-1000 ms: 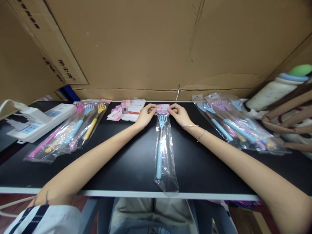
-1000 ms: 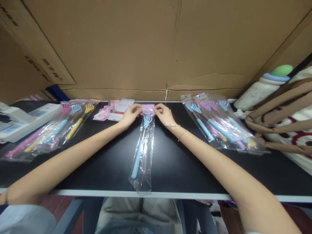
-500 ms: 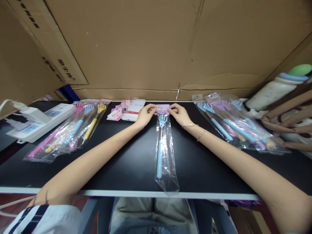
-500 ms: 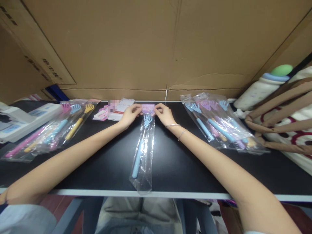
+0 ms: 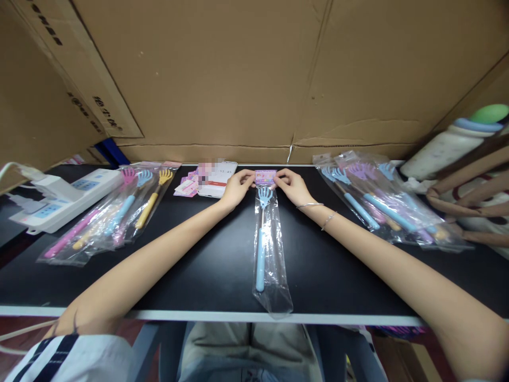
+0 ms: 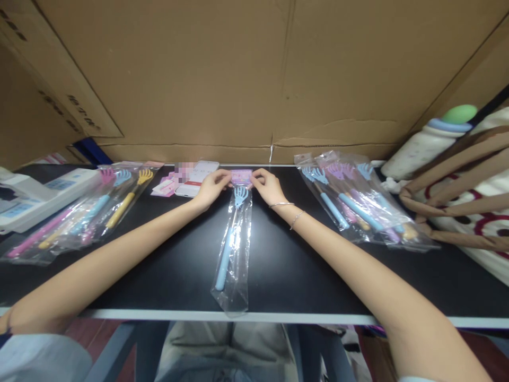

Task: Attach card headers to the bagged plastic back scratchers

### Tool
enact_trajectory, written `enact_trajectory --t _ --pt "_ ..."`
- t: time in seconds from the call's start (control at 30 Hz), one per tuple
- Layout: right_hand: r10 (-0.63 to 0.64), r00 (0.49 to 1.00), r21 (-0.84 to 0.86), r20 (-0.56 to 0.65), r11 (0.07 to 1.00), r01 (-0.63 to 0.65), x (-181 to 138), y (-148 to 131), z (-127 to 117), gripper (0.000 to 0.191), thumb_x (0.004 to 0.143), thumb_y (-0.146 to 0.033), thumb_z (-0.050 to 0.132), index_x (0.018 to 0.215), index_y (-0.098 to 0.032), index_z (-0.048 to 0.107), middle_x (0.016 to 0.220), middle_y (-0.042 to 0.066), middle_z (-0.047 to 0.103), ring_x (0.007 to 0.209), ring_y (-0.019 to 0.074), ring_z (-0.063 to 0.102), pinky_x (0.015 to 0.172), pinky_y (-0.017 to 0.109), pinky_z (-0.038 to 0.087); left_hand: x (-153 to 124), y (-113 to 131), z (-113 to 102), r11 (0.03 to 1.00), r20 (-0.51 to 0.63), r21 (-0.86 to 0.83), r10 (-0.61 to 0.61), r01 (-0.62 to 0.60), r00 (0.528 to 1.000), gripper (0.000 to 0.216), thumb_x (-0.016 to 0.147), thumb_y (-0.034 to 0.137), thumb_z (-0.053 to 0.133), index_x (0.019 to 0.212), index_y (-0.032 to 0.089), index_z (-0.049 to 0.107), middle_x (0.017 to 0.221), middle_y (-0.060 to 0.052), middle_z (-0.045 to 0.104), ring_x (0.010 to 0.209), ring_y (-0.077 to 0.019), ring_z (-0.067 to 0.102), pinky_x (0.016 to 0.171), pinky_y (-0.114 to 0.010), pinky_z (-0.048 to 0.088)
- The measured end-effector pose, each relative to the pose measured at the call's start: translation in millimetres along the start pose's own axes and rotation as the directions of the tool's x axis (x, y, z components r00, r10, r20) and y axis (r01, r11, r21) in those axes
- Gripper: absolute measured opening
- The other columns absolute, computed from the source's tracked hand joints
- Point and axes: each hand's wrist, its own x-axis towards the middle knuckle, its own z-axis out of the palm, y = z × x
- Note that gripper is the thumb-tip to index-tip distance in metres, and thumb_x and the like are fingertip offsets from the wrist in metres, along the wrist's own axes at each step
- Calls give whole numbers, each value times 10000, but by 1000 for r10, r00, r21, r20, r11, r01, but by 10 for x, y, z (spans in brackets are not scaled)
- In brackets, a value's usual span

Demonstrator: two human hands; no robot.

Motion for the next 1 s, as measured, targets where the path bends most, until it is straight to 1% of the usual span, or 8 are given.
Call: enact_trajectory --t 0.3,0.5,0.67,0.87,1.0 --pt "-8 1000 -7 3 1000 8 12 35 -10 160 794 -351 597 839 -203 560 647 14 706 697 200 688 766 334 490 -3 10 -4 1000 12 -11 -18 19 1000 62 835 194 546 823 149 586 819 -20 658 682 -91 598 733 -230 494" --pt "1 1000 6 1 1000 -1 13 39 -8 160 795 -354 610 841 -206 567 646 9 705 700 199 691 766 337 499 -10 30 2 1000 23 -24 -6 7 1000 56 834 203 568 813 159 596 807 -19 660 701 -104 604 719 -235 497" --pt "-2 1000 14 -2 1000 2 13 41 -4 188 784 -373 623 843 -206 562 637 11 701 692 202 691 764 338 498 -8 27 5 1000 14 -23 -14 14 1000 58 830 206 575 800 157 587 800 -15 650 682 -96 588 719 -232 491" --pt "4 1000 15 4 1000 -4 7 25 2 135 800 -322 599 841 -200 559 643 23 700 700 210 694 779 346 490 -9 3 4 1000 13 -8 -9 9 1000 60 837 210 558 807 159 561 773 2 616 667 -87 575 712 -219 474" --pt "9 1000 18 4 1000 -9 3 12 6 139 802 -328 608 832 -201 560 646 16 700 715 204 697 806 350 493 -18 18 6 1000 7 -5 -12 12 1000 58 835 204 554 794 163 546 773 3 610 666 -88 575 703 -219 478"
